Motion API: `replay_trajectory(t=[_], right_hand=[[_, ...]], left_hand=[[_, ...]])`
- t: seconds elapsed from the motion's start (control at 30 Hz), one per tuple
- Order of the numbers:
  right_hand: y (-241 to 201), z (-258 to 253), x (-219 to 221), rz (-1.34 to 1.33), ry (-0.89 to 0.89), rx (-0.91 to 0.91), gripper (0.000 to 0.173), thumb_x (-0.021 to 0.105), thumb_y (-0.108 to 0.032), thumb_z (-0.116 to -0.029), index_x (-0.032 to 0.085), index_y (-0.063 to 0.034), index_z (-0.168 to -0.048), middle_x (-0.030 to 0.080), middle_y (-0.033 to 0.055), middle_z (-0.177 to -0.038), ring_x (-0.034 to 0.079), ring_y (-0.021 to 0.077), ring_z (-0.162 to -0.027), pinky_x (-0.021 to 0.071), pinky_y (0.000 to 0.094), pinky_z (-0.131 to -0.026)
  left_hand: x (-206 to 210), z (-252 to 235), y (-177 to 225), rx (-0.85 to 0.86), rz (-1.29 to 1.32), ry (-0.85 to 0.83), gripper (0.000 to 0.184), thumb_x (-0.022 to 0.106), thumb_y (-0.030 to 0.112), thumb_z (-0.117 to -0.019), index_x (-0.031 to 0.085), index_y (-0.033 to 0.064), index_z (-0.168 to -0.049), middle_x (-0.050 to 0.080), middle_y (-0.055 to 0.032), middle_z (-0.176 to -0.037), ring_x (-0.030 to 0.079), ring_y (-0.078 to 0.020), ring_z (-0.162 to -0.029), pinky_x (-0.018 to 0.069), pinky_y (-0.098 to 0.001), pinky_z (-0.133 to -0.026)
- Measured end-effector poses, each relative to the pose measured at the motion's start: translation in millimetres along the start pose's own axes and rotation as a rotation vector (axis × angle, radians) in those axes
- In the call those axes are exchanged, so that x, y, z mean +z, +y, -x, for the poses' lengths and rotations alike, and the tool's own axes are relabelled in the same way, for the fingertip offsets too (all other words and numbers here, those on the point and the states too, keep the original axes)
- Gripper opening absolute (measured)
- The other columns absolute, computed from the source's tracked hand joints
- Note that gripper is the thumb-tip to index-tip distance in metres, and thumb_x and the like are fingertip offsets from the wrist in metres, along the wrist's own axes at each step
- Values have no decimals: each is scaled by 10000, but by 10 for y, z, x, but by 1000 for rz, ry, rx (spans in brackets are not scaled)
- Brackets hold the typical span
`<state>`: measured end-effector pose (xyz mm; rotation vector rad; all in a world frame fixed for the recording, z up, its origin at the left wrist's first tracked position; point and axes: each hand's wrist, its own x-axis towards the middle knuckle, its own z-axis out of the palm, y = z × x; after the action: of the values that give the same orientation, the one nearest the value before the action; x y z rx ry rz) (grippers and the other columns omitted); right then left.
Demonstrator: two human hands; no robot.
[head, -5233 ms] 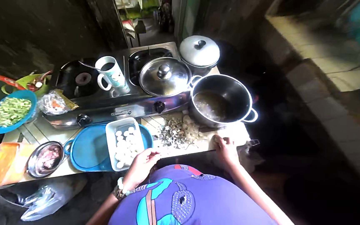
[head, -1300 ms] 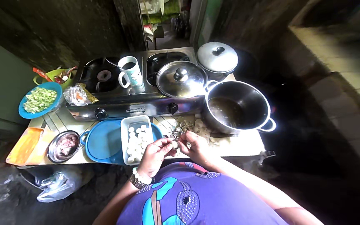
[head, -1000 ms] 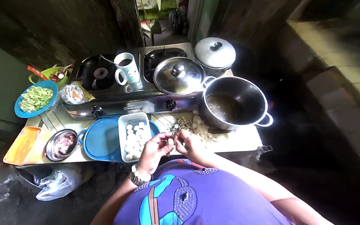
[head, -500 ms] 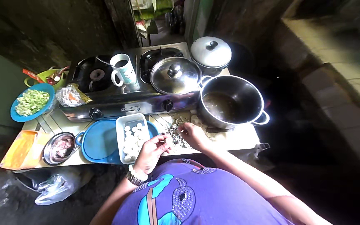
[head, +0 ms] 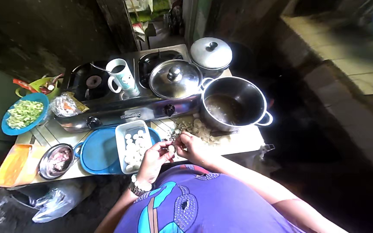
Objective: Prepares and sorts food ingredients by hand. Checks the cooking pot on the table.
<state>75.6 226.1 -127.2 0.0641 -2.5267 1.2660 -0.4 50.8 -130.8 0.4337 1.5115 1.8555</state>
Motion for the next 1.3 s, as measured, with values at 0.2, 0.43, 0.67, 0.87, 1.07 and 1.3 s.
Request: replay_trajectory(t=[0.2,0.43,0.67,0.87,1.07,1.3], right_hand=[[23,3,-54,-91,50,61,222,609,-163,-993,708,35,-1004,686,130,-913,640,85,-795,521,185,-749],[61,-8,-42,-110,52,-64,195,644,-141,-964,747,22,-938,713,124,-870,659,76,-784,524,172,-750],[20,8,10,-4,27,36,161,596,-96,-932,665,48,-907,653,159,-827,621,156,-731,503,232,-681],[68,16,-57,-198,15,39,281,653,-243,-1000,723,27,-1038,705,108,-938,651,55,-823,538,181,-779],[91,26,-46,-149,103,-37,197,645,-143,-971,763,15,-956,733,107,-885,669,44,-801,532,155,-766],[18,55,54,19,203,-32,132,643,-97,-886,685,24,-857,665,119,-774,621,95,-679,502,172,-648]], left_hand=[[4,-6,29,-4,58,17,271,639,-46,-930,613,-42,-1199,721,-69,-1070,732,-170,-893,628,-351,-831],[9,-11,-35,77,-38,18,335,698,-97,-855,655,-74,-1186,746,-65,-1048,733,-139,-846,630,-313,-788],[6,-24,-6,37,10,4,289,676,-46,-907,648,-58,-1194,744,-57,-1027,736,-148,-851,633,-323,-791],[-5,-60,-11,78,26,37,281,723,-69,-859,647,-20,-1125,744,-46,-1000,737,-156,-867,636,-338,-801],[2,-72,-20,108,3,32,293,743,-92,-820,660,-15,-1089,748,-35,-968,738,-145,-839,635,-328,-793],[26,-68,-1,54,6,-14,261,703,-65,-875,662,-44,-1132,750,-54,-992,738,-145,-841,631,-321,-795]])
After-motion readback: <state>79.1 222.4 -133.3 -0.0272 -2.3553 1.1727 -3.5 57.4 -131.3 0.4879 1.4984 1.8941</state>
